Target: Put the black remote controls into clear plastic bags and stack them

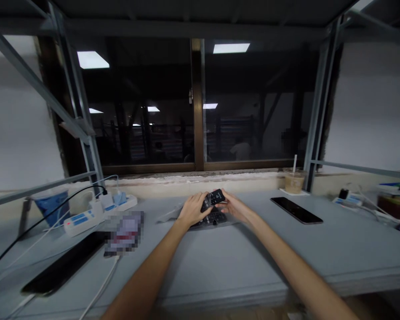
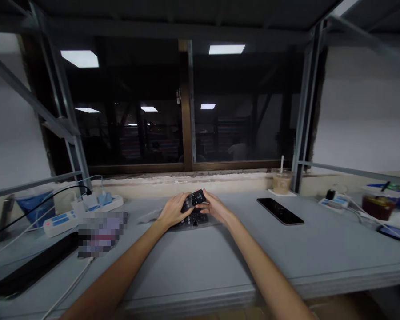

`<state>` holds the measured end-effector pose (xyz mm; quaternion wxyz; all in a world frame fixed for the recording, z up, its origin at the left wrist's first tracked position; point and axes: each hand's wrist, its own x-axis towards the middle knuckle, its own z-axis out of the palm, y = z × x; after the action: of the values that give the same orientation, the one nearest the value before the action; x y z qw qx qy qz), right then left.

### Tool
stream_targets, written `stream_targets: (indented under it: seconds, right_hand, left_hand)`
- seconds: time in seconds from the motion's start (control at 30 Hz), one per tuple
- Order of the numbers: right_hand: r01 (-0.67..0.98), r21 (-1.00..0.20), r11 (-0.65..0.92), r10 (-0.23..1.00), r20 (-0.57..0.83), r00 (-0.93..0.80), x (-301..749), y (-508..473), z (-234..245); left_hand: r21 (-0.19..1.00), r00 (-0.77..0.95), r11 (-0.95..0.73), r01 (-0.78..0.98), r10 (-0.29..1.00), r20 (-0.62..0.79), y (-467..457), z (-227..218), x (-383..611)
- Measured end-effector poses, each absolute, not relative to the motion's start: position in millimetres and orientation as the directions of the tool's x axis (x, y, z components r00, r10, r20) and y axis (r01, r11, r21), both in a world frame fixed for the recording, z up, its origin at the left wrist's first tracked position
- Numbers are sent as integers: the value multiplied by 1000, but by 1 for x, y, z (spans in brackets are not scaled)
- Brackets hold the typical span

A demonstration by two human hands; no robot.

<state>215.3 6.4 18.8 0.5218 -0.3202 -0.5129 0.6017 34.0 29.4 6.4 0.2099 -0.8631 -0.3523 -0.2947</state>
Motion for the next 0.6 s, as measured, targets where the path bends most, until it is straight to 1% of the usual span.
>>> stream_targets:
  seconds: [0.1, 0.27, 0.33, 0.47, 0.6]
  right_hand:
    - [-269, -961, 67, 933, 156, -324, 216, 6, 18]
    - [-219, -973, 77, 919, 154, -364, 216, 6, 14]
    - [-188, -977, 96, 927, 157, -342, 215, 7, 13]
    - [-148, -976, 157, 951, 190, -244, 213, 8, 11]
    - [-164, -961, 225, 956, 250, -152, 204, 10, 5]
  left_hand:
    - [-181, 605, -668, 722, 481, 635, 31, 6, 34]
    - [-191, 613, -654, 732, 510, 604, 33, 6, 35]
    - [-194, 615, -651, 734, 517, 595, 32, 6, 36]
    - [-191, 629, -673, 715, 499, 596, 28, 8, 40]
    - [-193, 632, -676, 711, 495, 597, 24, 9, 47]
